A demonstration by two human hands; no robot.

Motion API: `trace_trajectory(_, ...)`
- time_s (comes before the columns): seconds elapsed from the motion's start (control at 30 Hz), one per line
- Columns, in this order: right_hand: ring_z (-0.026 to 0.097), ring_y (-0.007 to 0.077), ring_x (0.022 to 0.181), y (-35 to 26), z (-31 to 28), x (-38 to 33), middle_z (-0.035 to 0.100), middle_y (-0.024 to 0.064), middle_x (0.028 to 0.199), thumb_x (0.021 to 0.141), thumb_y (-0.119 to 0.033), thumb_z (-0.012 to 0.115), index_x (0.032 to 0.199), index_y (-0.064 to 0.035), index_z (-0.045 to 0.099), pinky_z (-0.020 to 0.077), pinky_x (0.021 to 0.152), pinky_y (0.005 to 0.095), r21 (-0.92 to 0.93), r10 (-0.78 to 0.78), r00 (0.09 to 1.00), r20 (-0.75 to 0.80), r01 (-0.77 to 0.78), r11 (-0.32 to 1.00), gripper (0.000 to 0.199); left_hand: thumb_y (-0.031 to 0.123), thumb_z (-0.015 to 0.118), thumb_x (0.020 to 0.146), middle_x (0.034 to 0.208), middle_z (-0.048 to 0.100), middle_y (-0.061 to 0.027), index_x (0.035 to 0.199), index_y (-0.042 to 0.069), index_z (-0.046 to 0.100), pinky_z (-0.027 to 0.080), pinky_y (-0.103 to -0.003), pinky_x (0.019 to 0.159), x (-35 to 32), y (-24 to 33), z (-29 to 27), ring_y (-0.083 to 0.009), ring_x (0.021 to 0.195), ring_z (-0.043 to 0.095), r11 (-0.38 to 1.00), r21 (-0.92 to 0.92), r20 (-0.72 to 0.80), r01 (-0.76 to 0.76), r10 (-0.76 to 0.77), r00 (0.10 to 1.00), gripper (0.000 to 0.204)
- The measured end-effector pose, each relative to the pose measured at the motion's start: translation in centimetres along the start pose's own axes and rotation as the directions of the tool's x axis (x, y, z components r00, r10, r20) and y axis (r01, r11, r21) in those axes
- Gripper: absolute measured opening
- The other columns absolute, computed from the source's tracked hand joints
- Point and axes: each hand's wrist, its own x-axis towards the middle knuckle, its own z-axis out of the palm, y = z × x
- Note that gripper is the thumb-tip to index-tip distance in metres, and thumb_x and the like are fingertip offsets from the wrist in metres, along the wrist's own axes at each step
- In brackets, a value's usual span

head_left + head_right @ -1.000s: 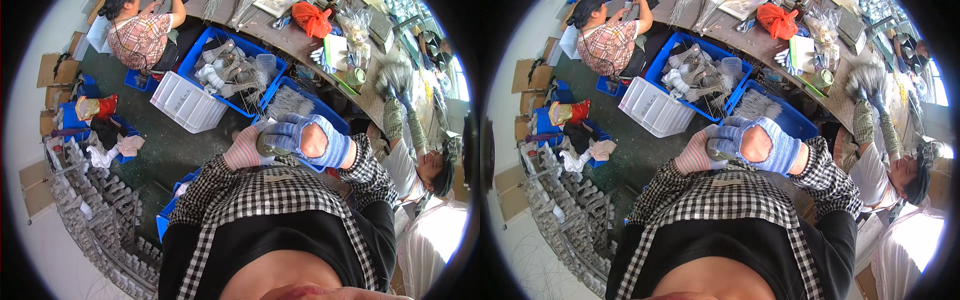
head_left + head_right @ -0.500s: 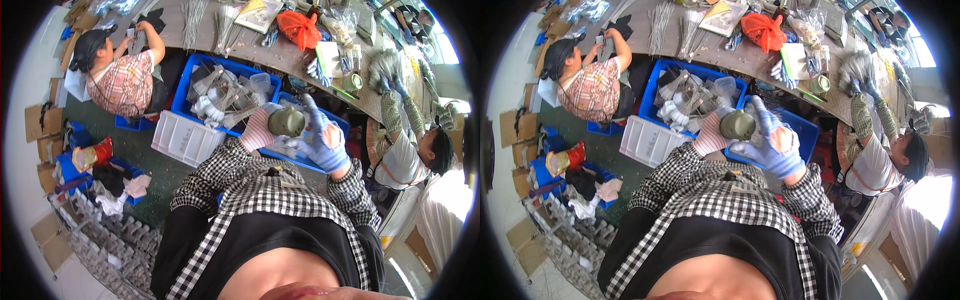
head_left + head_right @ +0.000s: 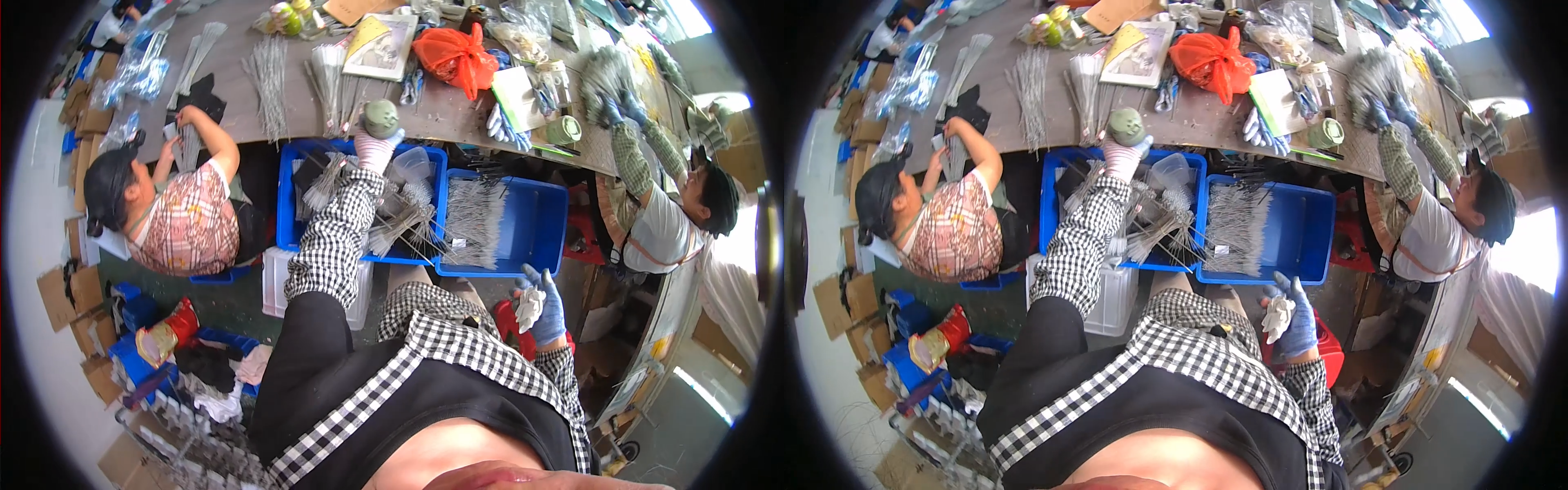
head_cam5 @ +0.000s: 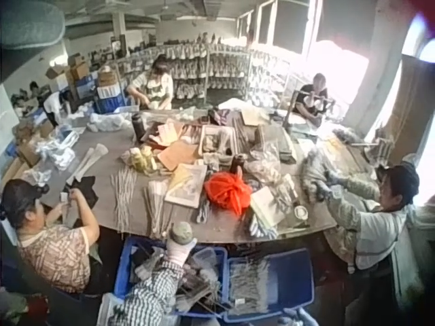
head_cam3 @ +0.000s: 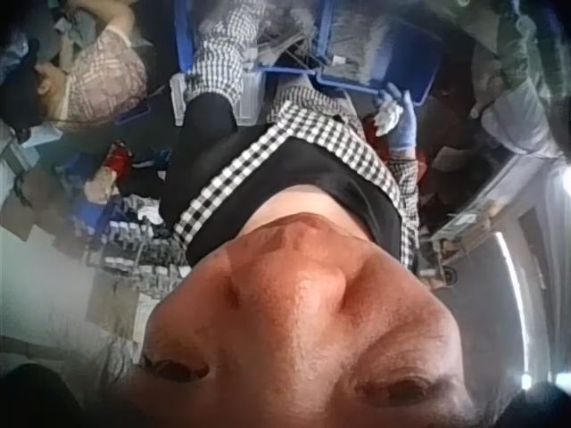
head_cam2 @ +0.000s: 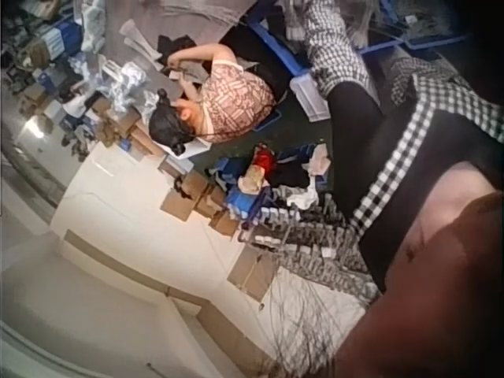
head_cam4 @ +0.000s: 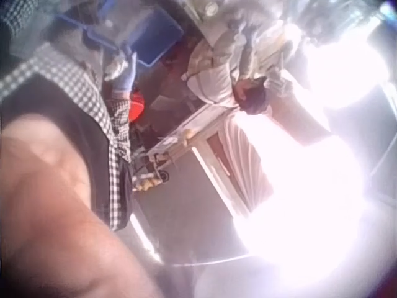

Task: Applying a white coating substance to industrial brush components and organizing them into storage bins.

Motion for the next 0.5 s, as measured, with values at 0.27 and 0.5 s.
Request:
trace_trajectory(0.27, 0.064, 0.0258, 0.084, 2.0, -1.9, -2.5, 0.062, 0.0101, 0.102, 0.097, -0.045, 0.049, 0.128, -0.0087, 0.049, 0.0560, 0.072, 0.0391, 0.157, -0.056, 0.989, -0.138, 0.078, 0.984, 0.047, 0.015, 0.091, 0.060, 0.113, 0.064, -0.0041, 0.124, 0.002, 0.047, 0.048, -0.033, 0.093, 7.3, -3.2, 1.1, -0.0170, 0.097, 0.060, 0.992, 0.118, -0.176, 0.050, -0.029, 0.984, 0.078)
trace_trajectory(0.5, 0.064, 0.0285, 0.093, 2.6, -2.8, -2.5, 0.064, 0.0123, 0.106, 0.098, -0.044, 0.049, 0.128, -0.0087, 0.050, 0.0560, 0.077, 0.0412, 0.206, -0.090, 0.993, -0.080, 0.105, 0.973, 0.046, 0.020, 0.091, 0.061, 0.123, 0.060, -0.0088, 0.131, 0.002, 0.039, 0.048, -0.033, 0.095, 7.1, -3.1, 2.3, -0.0173, 0.102, 0.060, 0.999, 0.002, -0.116, 0.044, -0.043, 0.992, 0.089)
